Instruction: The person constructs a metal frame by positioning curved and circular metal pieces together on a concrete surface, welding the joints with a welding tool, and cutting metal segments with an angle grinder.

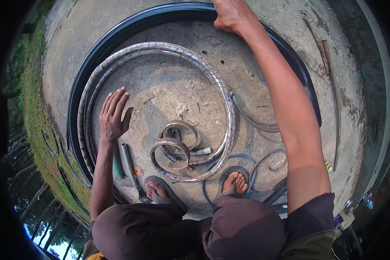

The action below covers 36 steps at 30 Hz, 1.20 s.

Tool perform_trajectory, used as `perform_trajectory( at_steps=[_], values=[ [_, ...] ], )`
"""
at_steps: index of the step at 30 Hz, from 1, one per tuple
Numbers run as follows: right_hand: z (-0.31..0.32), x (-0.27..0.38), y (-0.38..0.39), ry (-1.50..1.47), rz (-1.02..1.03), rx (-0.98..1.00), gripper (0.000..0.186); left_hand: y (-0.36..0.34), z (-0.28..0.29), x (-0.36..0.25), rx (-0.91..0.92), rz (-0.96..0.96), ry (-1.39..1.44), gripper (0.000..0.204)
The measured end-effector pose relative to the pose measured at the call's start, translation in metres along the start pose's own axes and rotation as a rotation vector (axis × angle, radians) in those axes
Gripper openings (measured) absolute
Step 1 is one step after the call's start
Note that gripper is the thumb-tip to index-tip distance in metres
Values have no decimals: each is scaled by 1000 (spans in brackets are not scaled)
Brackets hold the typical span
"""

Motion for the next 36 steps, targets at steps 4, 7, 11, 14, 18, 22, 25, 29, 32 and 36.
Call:
perform_trajectory(
  at_steps=[4, 7, 11, 14, 18, 22, 25, 29, 32, 36],
  values=[
    [1, 10, 2, -32, 67, -104, 42, -20, -27, 27, 65, 27, 83, 50],
    [11, 18, 7, -66, -11, -27, 37, -26, -36, 40, 28, 106, 99, 50],
    [16, 18, 7, -48, -2, -61, 41, -25, -39, 40, -12, 146, 207, 48],
    [19, 27, 7, -61, -53, 20, 49, -17, -44, 47, -30, 151, 286, 49],
    [9, 22, 6, 30, -63, 47, 54, -11, -49, 51, -83, 152, 344, 44],
    [-1, 7, 6, 41, -70, 74, 53, -8, -51, 54, -130, 131, 397, 39],
    [-3, -3, 4, 31, -46, 59, 60, -8, -53, 57, -200, 141, 454, 36],
    [0, 1, -3, 2, -75, 136, 68, -8, -58, 60, -229, 147, 492, 36],
    [-3, -9, -4, 2, -54, 95, 67, -9, -59, 62, -242, 145, 534, 38],
    [6, 11, -3, -45, -87, 153, 53, -9, -64, 60, -234, 167, 544, 39]
  ],
)
Point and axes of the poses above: each hand's wrist, its own y-axis away from the middle knuckle, its own z-axis out of the back of the hand, x = y × z, the point moved 2 cm from there along -y, towards the middle knuckle, and after that the axes turned 8 degrees about y, right-handed, at the moved point
